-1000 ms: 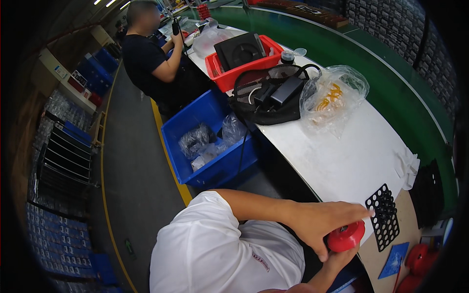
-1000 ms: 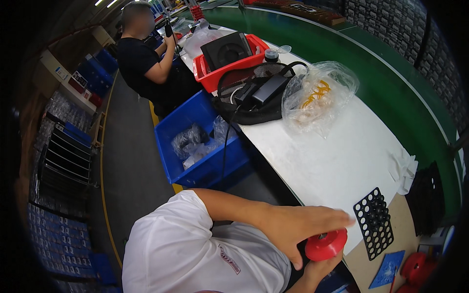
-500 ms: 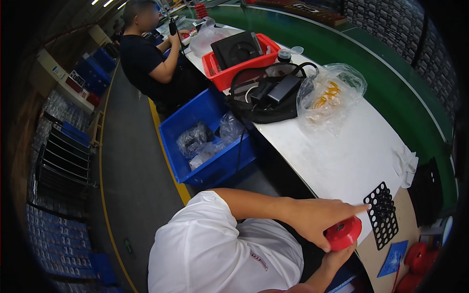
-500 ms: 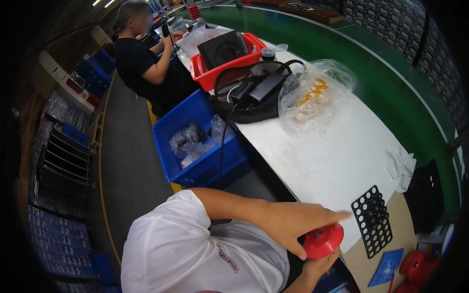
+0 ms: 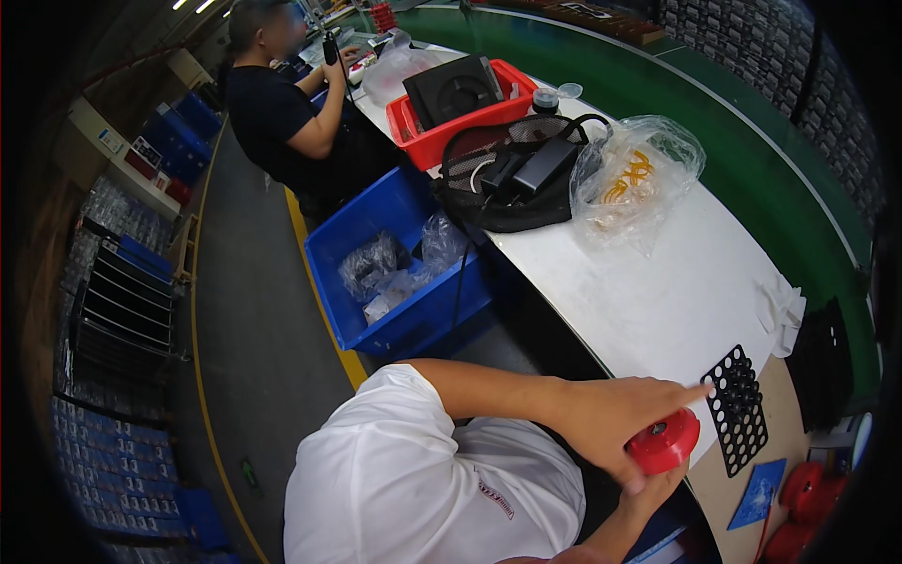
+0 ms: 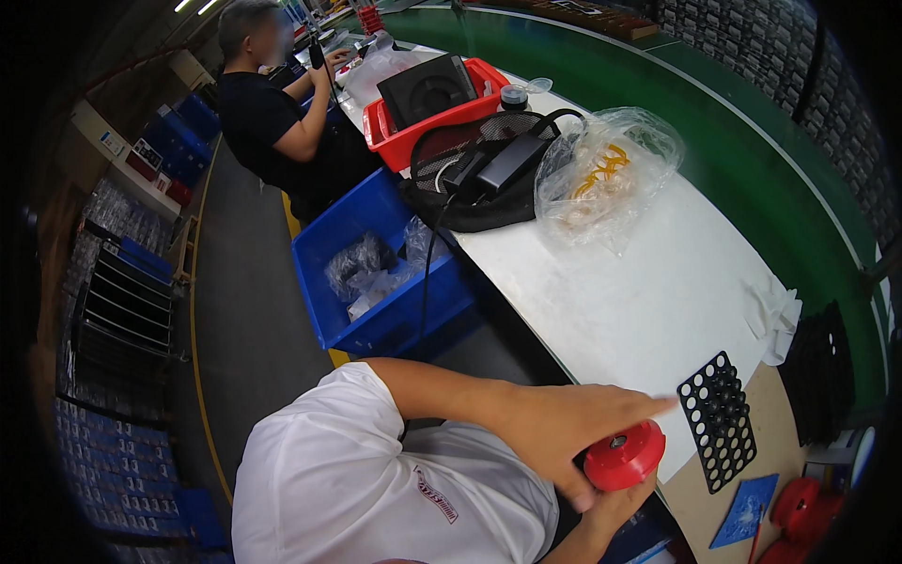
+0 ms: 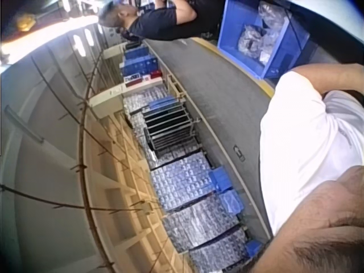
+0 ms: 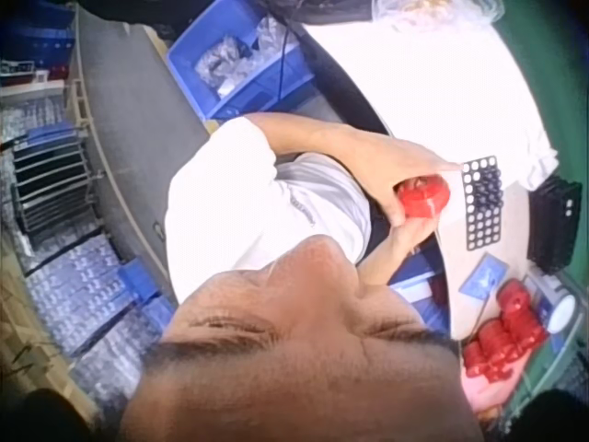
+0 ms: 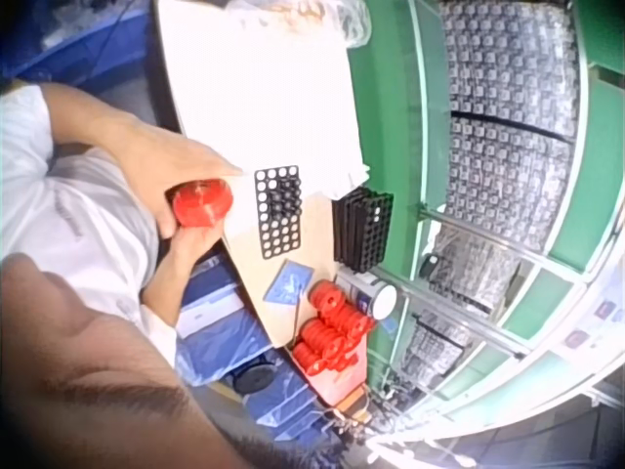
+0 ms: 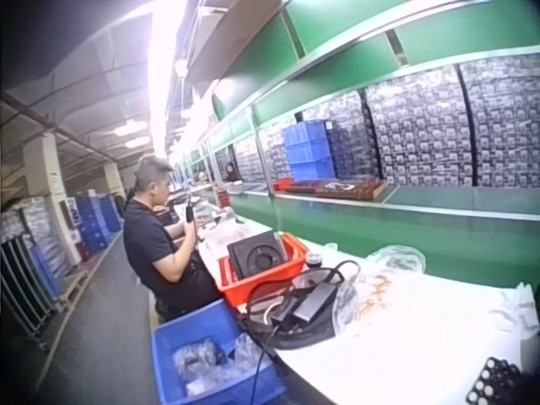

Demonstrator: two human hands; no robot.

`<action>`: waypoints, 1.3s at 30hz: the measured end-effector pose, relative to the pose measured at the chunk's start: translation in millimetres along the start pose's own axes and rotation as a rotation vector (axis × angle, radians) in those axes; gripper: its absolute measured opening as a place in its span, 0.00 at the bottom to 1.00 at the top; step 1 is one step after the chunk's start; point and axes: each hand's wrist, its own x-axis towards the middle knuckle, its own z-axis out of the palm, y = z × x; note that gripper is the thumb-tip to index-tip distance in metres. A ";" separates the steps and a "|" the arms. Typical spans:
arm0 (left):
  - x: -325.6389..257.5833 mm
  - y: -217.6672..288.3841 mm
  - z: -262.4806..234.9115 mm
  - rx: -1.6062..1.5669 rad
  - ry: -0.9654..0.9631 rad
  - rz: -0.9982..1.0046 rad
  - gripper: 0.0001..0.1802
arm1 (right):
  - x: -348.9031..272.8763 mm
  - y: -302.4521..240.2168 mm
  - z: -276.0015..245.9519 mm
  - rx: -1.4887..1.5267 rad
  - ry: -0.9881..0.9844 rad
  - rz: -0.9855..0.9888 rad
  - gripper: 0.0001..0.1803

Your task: The person applies adhesive to small components using a brush and inserts them into round plastic housings by hand before pressing the pieces together.

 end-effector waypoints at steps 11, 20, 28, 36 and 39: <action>11.6 13.9 -13.3 0.020 -0.152 -0.473 0.60 | 9.5 -13.5 26.7 0.045 -0.052 0.004 0.23; 12.1 -7.3 0.1 -0.154 -0.055 -0.294 0.65 | 15.0 -22.9 29.5 0.089 -0.076 0.014 0.18; 11.8 -13.8 7.1 0.161 -0.085 -0.005 0.67 | 9.5 -15.9 11.0 0.230 -0.141 0.196 0.19; 14.4 -14.3 -3.7 0.333 -0.198 0.116 0.74 | 13.7 -19.2 13.5 0.290 -0.238 0.266 0.18; 11.9 -13.7 -1.2 0.305 -0.185 0.152 0.76 | 14.3 -25.1 24.9 0.339 -0.180 0.130 0.19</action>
